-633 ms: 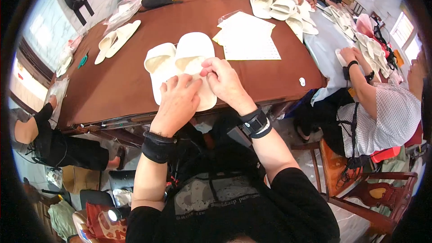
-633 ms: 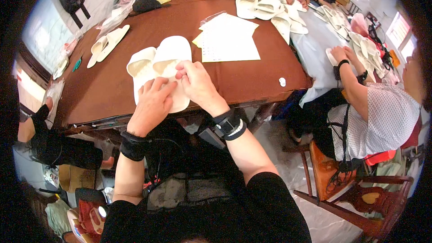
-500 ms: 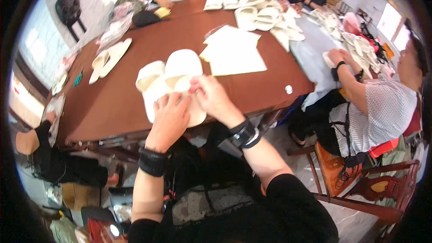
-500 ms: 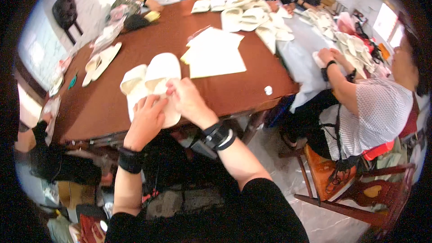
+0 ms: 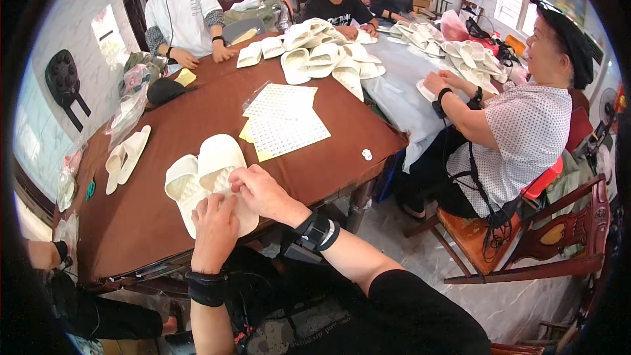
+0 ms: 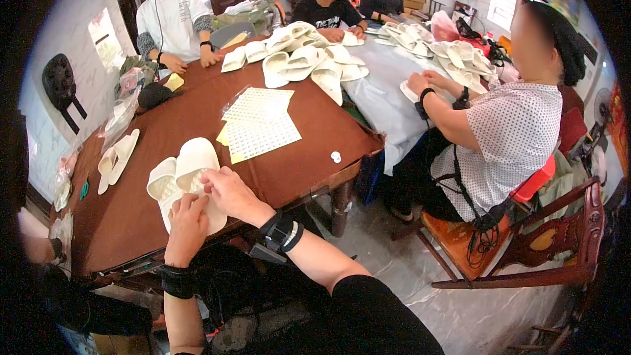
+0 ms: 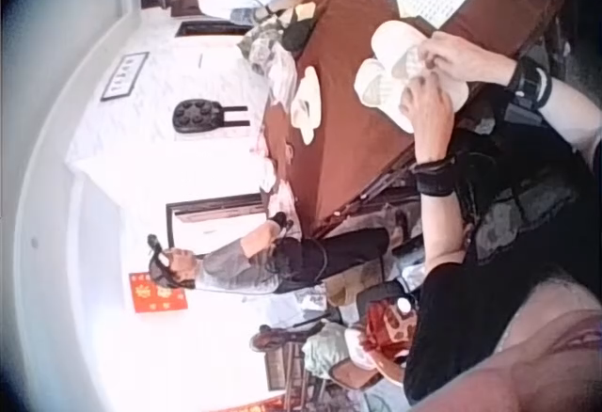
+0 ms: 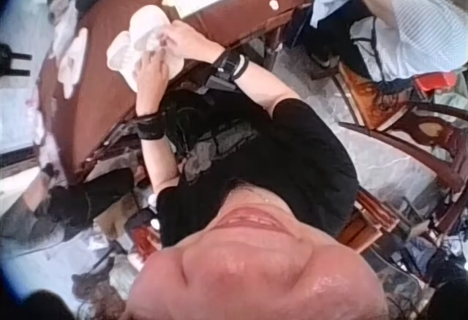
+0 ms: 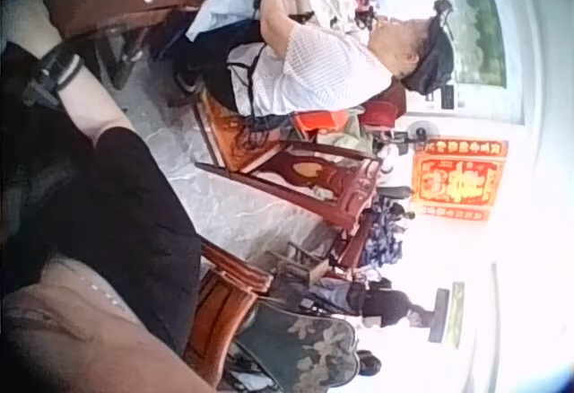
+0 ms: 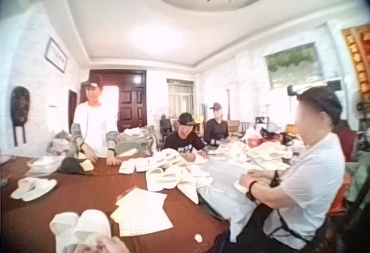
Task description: Applying size labels to the insoles of finished slippers.
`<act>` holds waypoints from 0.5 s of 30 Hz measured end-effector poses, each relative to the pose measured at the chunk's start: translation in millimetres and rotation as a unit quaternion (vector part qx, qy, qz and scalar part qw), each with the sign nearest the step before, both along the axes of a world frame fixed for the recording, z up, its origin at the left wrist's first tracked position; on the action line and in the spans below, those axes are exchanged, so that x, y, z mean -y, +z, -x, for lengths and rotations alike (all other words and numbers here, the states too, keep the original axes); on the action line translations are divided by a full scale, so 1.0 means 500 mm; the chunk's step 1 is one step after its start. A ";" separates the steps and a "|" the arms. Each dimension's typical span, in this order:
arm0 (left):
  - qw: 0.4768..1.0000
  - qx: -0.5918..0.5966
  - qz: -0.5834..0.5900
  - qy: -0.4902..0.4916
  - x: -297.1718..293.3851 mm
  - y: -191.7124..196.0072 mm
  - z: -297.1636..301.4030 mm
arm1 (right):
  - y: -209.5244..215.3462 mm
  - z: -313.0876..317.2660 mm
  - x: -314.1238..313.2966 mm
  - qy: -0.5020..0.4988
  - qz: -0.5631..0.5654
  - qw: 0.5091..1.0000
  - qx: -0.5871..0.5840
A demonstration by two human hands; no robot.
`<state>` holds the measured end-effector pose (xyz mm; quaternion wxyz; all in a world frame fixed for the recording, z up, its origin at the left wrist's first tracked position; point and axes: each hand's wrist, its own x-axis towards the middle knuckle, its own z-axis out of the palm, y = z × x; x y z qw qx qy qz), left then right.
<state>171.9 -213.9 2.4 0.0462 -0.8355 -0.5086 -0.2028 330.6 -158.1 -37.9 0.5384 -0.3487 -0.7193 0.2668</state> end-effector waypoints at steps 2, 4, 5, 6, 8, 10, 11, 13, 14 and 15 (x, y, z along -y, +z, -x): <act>1.000 0.011 0.005 -0.003 0.000 0.000 -0.003 | 0.001 -0.003 0.000 -0.007 -0.021 1.000 0.003; 1.000 0.012 -0.010 -0.011 -0.001 -0.008 -0.002 | 0.000 -0.006 0.003 -0.008 -0.021 1.000 0.004; 1.000 0.011 -0.023 -0.015 0.000 -0.011 0.000 | 0.000 -0.006 0.004 -0.004 -0.019 1.000 0.003; 1.000 0.012 -0.024 -0.014 0.000 -0.011 0.001 | 0.000 -0.006 0.003 -0.004 -0.020 1.000 0.003; 0.999 0.012 -0.033 -0.017 0.003 -0.011 0.003 | 0.001 -0.005 0.003 0.004 -0.017 1.000 -0.001; 1.000 0.011 -0.020 -0.014 0.005 -0.005 0.002 | 0.001 -0.003 0.006 0.002 -0.014 1.000 -0.003; 1.000 0.010 -0.009 -0.011 0.004 -0.002 0.003 | 0.003 -0.002 0.006 0.000 -0.013 1.000 -0.006; 1.000 0.007 -0.021 -0.008 0.007 -0.006 0.004 | 0.002 0.000 0.004 0.005 -0.019 1.000 -0.003; 0.999 0.007 -0.032 -0.011 0.006 -0.007 0.002 | 0.003 -0.003 0.005 0.002 -0.024 1.000 0.001; 0.999 0.007 -0.032 -0.013 0.006 -0.007 0.001 | 0.004 -0.005 0.007 0.000 -0.024 1.000 0.002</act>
